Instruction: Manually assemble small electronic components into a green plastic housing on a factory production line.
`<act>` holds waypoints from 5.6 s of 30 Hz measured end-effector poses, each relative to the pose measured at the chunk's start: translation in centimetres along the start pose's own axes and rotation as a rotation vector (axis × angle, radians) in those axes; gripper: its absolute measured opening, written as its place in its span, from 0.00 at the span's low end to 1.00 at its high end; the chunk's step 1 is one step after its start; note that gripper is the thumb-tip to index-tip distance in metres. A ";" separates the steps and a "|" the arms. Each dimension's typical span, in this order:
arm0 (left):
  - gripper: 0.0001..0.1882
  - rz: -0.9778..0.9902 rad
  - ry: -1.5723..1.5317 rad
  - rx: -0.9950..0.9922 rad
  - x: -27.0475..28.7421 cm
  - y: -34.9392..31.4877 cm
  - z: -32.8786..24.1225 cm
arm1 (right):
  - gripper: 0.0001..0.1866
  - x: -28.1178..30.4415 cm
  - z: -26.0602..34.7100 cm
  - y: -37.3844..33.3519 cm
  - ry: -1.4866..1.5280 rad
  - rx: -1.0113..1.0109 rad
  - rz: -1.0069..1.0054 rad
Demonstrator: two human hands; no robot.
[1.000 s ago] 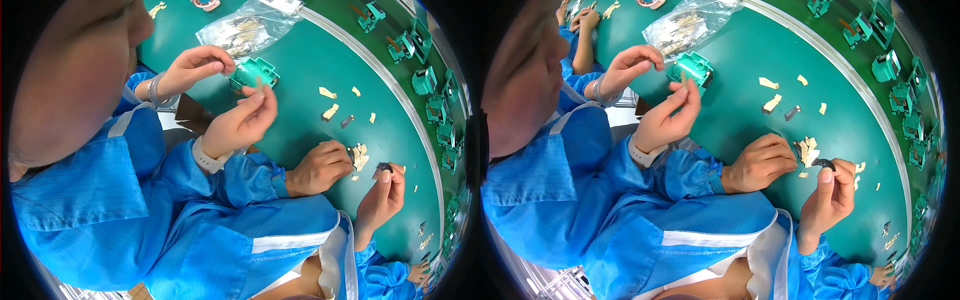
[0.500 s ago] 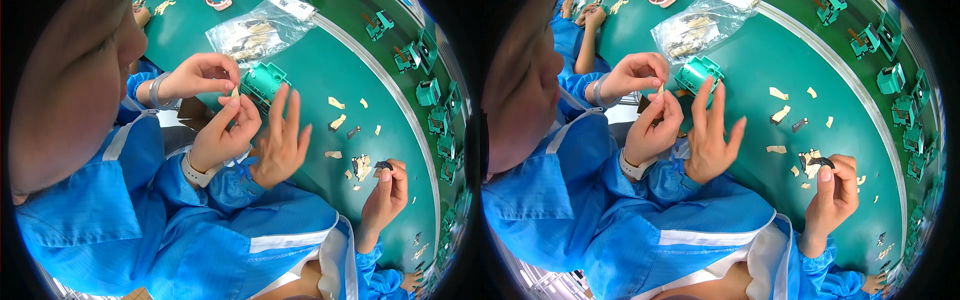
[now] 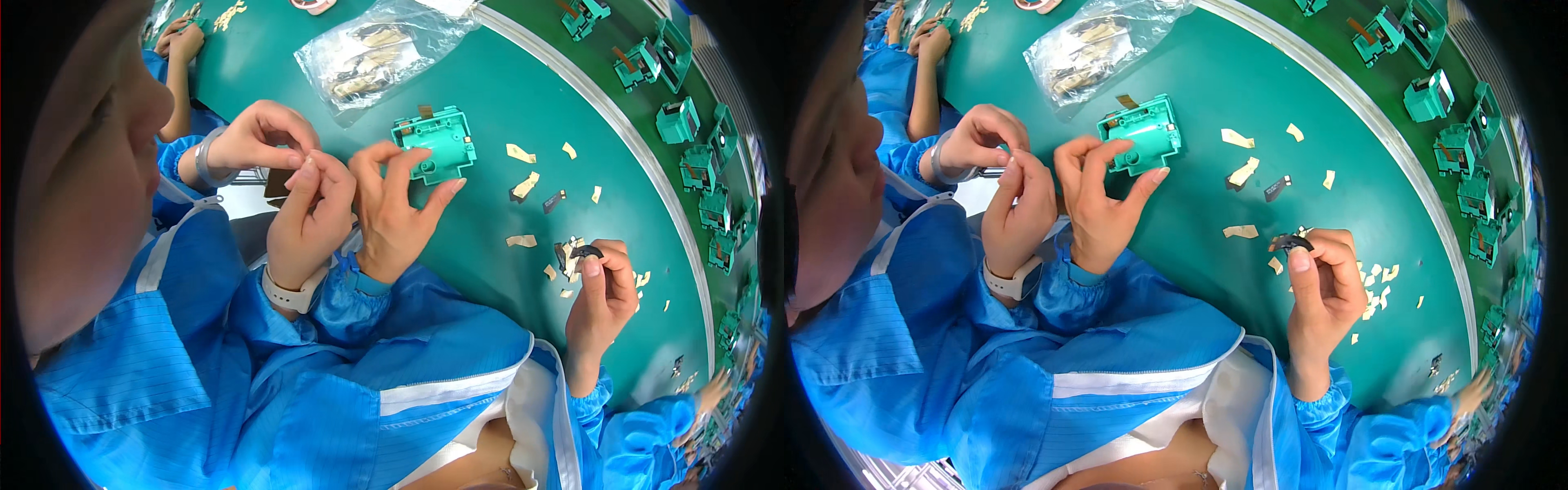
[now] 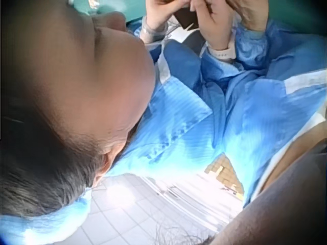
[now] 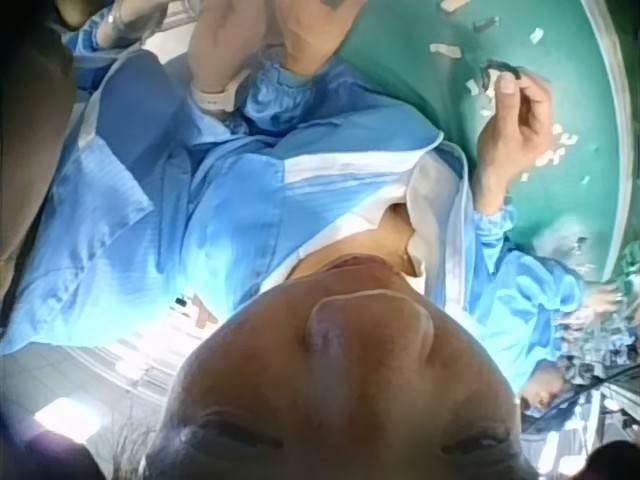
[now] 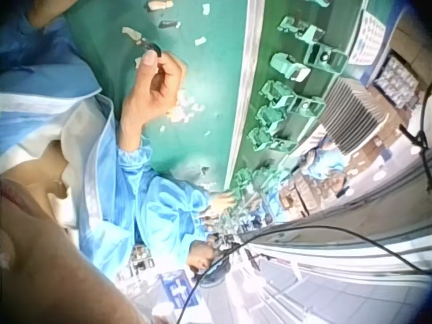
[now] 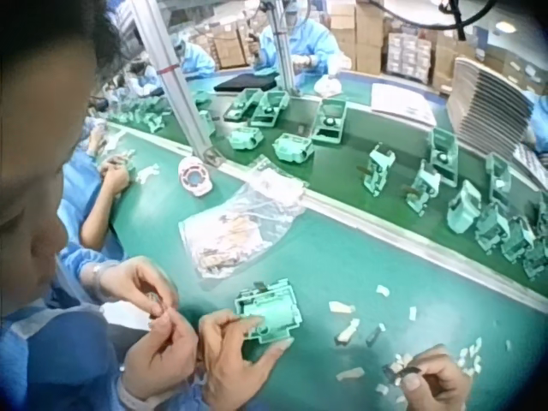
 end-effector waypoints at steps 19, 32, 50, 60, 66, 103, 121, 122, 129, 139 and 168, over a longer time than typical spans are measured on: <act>0.19 -0.007 -0.260 -0.359 -2.0 -5.0 -5.4 | 0.04 1.8 -0.8 0.2 0.011 -0.021 -0.076; 0.14 0.222 -0.426 -0.311 -3.8 -2.3 -9.2 | 0.60 5.7 -4.6 25.4 -0.720 0.383 0.115; 0.47 0.301 -0.763 -0.172 -3.6 -2.0 -8.4 | 0.23 4.4 -0.7 4.9 0.888 -0.816 0.011; 0.57 0.541 -0.954 -0.208 -3.1 -1.8 -8.8 | 0.45 4.0 -2.0 1.5 1.209 -0.853 0.249; 0.55 0.859 -0.828 -0.556 -3.2 -0.5 -9.8 | 0.42 5.4 -3.8 0.7 0.819 -0.775 0.407; 0.62 0.204 -0.496 -0.197 -4.4 -5.7 -8.2 | 0.06 2.8 0.9 -1.8 0.171 -0.303 0.040; 0.58 0.118 -0.453 -0.300 -4.4 -6.1 -9.1 | 0.08 3.2 1.7 -2.1 0.136 -0.307 0.048; 0.58 0.119 -0.453 -0.301 -4.4 -6.0 -9.2 | 0.08 3.1 1.9 -2.2 0.136 -0.307 0.047; 0.55 0.113 -0.414 -0.302 -4.1 -6.0 -9.4 | 0.10 2.8 2.1 -2.5 0.053 -0.288 0.017; 0.54 0.102 -0.411 -0.347 -4.4 -6.1 -10.1 | 0.11 3.5 1.9 -2.6 -0.022 -0.238 0.041; 0.69 0.542 -1.182 0.062 -7.5 -8.7 -11.4 | 0.07 7.6 2.5 -3.0 -0.313 -0.010 0.153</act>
Point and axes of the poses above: each hand's wrist, its own y-axis towards the middle knuckle, its own x-axis out of the back of the hand, z = x × y, the point moved 1 cm from there along y, towards the middle knuckle, and after that the axes turned 7 degrees about x, right-handed, at the moved point
